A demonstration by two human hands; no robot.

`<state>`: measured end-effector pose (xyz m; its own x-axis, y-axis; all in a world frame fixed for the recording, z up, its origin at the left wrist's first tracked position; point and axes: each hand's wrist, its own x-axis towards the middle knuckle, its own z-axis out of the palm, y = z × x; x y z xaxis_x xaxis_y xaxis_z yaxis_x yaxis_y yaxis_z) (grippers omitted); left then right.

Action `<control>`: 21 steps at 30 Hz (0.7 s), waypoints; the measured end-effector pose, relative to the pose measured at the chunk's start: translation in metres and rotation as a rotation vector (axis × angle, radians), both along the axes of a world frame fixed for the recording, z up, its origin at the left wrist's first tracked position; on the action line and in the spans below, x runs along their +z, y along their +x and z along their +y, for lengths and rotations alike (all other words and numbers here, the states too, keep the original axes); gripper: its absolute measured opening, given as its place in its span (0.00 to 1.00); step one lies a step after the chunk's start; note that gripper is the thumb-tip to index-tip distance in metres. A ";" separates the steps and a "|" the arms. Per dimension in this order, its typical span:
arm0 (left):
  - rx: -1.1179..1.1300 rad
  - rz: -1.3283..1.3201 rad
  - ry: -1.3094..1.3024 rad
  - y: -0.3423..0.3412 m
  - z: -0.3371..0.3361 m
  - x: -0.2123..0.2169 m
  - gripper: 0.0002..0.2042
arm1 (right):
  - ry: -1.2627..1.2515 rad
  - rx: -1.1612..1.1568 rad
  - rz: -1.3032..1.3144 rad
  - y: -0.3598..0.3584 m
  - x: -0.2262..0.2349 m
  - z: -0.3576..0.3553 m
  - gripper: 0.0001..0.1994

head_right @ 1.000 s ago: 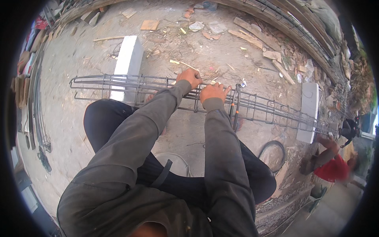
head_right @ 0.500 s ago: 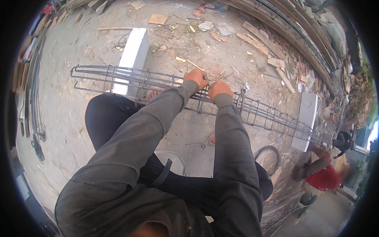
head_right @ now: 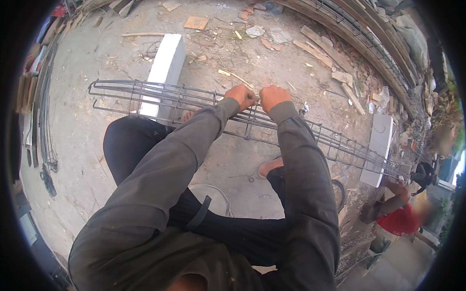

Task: The person sits on the ground and ties a rebar cage using wire ties and pliers. They repeatedly wrap wire around the intersections of the rebar grid and twist the wire to secure the structure.

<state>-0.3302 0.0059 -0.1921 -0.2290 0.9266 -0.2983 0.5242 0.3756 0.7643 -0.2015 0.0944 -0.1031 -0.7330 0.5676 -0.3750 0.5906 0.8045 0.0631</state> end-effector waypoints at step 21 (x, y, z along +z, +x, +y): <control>0.014 0.090 -0.023 0.017 -0.002 0.021 0.18 | -0.138 -0.172 0.700 0.044 0.015 0.072 0.12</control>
<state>-0.3131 0.0034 -0.1707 -0.2688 0.9162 -0.2971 0.5849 0.4004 0.7054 -0.1572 0.1668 -0.0878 -0.7320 0.6775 0.0719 0.5742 0.6703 -0.4700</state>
